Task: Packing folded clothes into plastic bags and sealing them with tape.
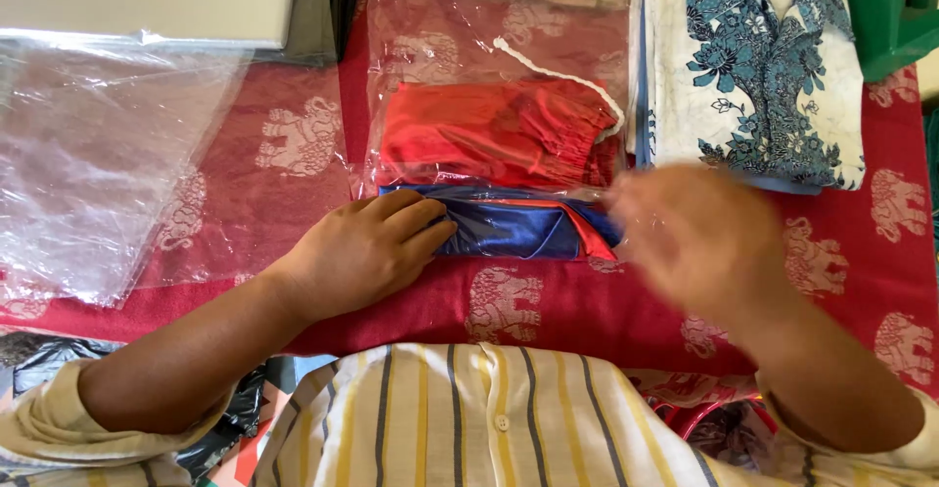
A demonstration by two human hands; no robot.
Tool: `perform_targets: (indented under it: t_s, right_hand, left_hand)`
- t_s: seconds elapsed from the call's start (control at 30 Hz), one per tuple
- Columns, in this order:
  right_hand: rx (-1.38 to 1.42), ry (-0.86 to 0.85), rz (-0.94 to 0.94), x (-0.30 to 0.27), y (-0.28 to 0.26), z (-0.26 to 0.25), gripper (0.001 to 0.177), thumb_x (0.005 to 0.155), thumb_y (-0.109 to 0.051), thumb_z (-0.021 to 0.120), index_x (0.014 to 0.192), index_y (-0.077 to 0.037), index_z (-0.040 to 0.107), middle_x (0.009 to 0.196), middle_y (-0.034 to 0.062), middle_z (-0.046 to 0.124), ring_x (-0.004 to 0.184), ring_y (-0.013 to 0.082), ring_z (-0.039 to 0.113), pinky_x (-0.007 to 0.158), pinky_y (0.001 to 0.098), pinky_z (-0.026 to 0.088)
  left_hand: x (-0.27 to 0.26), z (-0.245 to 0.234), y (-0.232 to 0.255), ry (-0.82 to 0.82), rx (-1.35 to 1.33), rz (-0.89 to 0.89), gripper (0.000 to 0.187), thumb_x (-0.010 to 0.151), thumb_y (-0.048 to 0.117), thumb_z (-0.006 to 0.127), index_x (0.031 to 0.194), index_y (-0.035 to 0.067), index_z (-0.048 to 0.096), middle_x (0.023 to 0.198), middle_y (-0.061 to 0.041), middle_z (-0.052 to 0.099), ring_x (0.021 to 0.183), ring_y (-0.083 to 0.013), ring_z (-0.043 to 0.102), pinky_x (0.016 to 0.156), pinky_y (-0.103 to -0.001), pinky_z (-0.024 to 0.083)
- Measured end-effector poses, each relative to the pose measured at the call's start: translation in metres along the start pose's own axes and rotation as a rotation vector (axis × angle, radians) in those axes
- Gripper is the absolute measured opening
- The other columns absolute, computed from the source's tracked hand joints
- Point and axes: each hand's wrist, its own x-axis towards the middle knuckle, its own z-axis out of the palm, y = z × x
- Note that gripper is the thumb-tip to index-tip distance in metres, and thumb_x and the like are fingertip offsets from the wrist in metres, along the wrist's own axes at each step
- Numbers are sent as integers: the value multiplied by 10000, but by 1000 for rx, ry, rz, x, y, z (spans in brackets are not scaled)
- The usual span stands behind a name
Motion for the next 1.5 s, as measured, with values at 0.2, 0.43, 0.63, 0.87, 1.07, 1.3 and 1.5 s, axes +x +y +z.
perform_targets:
  t_s: [0.2, 0.43, 0.63, 0.87, 1.07, 1.3, 1.5]
  right_hand:
    - [-245, -271, -216, -5, -25, 48, 574, 891, -135, 691, 1436, 0, 569, 1469, 192, 567, 1363, 340, 543, 1182, 456, 453]
    - [-129, -206, -131, -11, -5, 66, 602, 819, -137, 683, 1395, 4, 578, 1366, 220, 584, 1271, 343, 597, 1078, 437, 498]
    - [403, -185, 150, -8, 10, 47, 456, 826, -97, 738, 1268, -17, 661, 1115, 158, 693, 1103, 365, 677, 1002, 450, 515]
    - [885, -355, 586, -2, 15, 46, 279, 883, -116, 670, 1139, -4, 678, 1000, 165, 803, 917, 255, 721, 886, 471, 536]
    - [588, -146, 451, 17, -2, 33, 260, 856, -86, 782, 1109, -33, 761, 969, 154, 725, 956, 317, 709, 893, 432, 535]
    - [300, -130, 230, 11, 0, 35, 191, 927, -102, 719, 1109, -80, 772, 908, 120, 711, 862, 316, 673, 838, 446, 525]
    - [47, 28, -160, -8, -1, 52, 228, 985, -56, 741, 1211, -81, 752, 1150, 112, 613, 1022, 315, 615, 982, 456, 517]
  left_hand:
    - [-10, 13, -12, -121, -268, -96, 507, 912, 318, 637, 1354, 70, 613, 1328, -149, 617, 1187, -338, 619, 723, -446, 631]
    - [-7, 30, -13, -131, -215, -236, 389, 883, 300, 633, 1210, 90, 646, 1145, -81, 638, 1083, -310, 675, 702, -419, 639]
    - [1, -3, -11, -271, -398, -436, 208, 970, 294, 576, 1056, 116, 642, 915, -116, 679, 880, -408, 713, 664, -502, 604]
    - [9, -20, -18, -349, -840, -863, 211, 942, 316, 631, 1103, 201, 706, 868, -102, 773, 889, -348, 747, 741, -439, 580]
    - [2, -10, -28, -332, -981, -1038, 216, 902, 283, 726, 1039, 125, 673, 700, -94, 759, 561, -240, 677, 600, -339, 549]
    - [-2, -28, -43, -2, -222, -429, 223, 896, 313, 809, 1079, 195, 765, 1018, -95, 755, 1006, -328, 752, 759, -434, 624]
    - [23, -4, -33, -48, -365, 80, 374, 1063, 310, 551, 1343, 90, 661, 1348, -123, 683, 1169, -324, 685, 880, -470, 588]
